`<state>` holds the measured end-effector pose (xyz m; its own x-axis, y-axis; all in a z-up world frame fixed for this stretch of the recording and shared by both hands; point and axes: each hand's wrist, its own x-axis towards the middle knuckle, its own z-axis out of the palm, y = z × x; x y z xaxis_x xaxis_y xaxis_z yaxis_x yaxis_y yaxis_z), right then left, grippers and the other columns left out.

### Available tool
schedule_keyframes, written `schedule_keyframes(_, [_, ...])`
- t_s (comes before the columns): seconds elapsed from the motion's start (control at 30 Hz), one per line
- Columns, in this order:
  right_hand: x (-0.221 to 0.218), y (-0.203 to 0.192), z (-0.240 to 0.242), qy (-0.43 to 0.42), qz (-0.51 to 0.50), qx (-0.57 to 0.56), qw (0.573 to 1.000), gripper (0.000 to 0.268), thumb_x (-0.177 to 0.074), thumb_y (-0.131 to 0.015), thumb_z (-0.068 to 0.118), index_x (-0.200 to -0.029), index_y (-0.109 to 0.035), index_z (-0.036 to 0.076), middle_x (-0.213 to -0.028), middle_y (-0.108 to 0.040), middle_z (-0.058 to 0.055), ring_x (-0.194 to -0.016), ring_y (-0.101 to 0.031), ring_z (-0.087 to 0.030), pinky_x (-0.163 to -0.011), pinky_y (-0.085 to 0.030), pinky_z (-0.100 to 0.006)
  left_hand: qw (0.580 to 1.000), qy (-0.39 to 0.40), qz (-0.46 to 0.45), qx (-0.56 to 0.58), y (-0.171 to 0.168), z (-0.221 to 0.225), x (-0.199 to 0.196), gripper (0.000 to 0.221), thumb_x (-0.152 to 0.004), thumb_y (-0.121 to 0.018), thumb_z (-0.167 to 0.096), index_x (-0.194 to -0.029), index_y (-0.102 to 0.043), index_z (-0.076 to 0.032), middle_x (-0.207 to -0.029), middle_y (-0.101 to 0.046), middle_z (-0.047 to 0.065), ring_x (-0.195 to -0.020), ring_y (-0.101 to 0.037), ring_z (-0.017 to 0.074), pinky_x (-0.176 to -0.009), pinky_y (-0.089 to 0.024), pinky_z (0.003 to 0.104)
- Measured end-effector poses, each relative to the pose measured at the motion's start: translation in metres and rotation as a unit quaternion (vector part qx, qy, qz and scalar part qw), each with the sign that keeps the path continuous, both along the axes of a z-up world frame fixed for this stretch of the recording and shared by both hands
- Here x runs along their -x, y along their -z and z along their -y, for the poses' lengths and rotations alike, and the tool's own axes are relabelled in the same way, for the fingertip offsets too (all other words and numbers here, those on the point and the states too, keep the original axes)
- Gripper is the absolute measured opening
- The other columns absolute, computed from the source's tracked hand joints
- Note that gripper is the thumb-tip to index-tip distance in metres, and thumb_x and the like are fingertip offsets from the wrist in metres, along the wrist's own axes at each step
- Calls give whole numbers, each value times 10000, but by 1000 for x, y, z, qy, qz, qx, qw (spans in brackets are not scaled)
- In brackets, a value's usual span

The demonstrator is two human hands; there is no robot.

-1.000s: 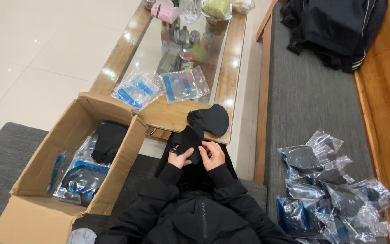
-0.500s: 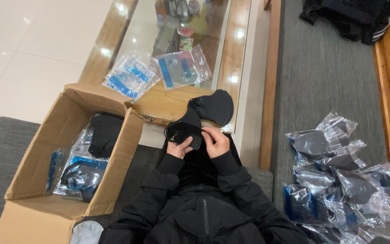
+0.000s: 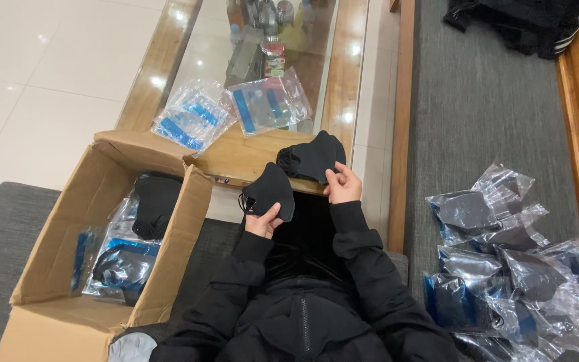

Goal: Inspecting and packaging black face masks into plastic bags

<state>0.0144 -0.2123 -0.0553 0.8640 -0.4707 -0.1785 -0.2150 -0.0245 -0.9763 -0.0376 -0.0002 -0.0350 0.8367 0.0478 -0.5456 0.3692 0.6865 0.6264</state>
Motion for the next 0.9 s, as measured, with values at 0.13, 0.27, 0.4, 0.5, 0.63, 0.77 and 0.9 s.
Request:
schedule_keyframes(0.13, [-5, 27, 13, 5, 22, 48, 999, 380, -945, -704, 113, -1311, -635, 38, -645, -707, -98, -410, -631, -166, -347, -482, -241, 1000, 3, -4, 0, 14, -4, -5, 366, -769, -878, 33, -1093, -737, -62, -1027, -778, 149, -733, -742, 409, -620, -680, 421])
schedule_keyframes(0.27, [12, -11, 3, -23, 20, 222, 975, 451, -973, -666, 222, -1394, -584, 82, -775, -684, -73, -600, -670, -210, -572, -535, -343, 1000, 7, -16, 6, 21, 0, -4, 348, -784, -862, 38, -1086, -721, -62, -1007, -778, 146, -728, -748, 403, -640, -684, 440])
schedule_keyframes(0.4, [17, -24, -7, -35, 118, 436, 892, 435, -965, -665, 259, -1387, -612, 167, -1042, -511, -84, -953, -605, -345, -793, -534, -436, 1000, 12, -25, 5, 33, -4, -3, 367, -777, -858, 59, -1091, -700, -47, -1001, -772, 170, -728, -738, 435, -643, -677, 478])
schedule_keyframes(0.5, [3, 17, 4, -72, 174, 532, 825, 459, -980, -614, 346, -1423, -611, 223, -1340, -504, -120, -1280, -492, -382, -1031, -441, -480, 1000, 7, -13, 4, 34, 2, -5, 349, -782, -853, 58, -1083, -708, -42, -981, -765, 169, -732, -741, 429, -648, -682, 466])
schedule_keyframes(0.63, [10, 28, -4, -93, 134, 547, 821, 435, -1020, -552, 331, -1435, -602, 211, -1484, -480, -148, -1378, -457, -403, -1019, -443, -519, 1000, 1, -13, 1, 56, 5, -5, 391, -770, -864, 63, -1106, -692, -42, -1006, -761, 173, -754, -736, 445, -653, -681, 475])
schedule_keyframes(0.77, [12, 30, -4, -74, 132, 559, 815, 437, -1019, -558, 334, -1443, -599, 236, -1499, -501, -116, -1364, -490, -364, -983, -462, -486, 1000, 8, -2, -13, 52, 5, -4, 406, -776, -874, 42, -1131, -705, -58, -1037, -762, 152, -798, -747, 423, -678, -685, 480])
schedule_keyframes(0.9, [11, 31, -6, -68, 132, 550, 822, 438, -1027, -548, 359, -1450, -592, 254, -1503, -500, -95, -1379, -477, -340, -996, -448, -479, 999, 21, 8, -24, 42, 0, -4, 353, -777, -882, 17, -1082, -716, -47, -1004, -767, 175, -751, -753, 400, -629, -686, 441])
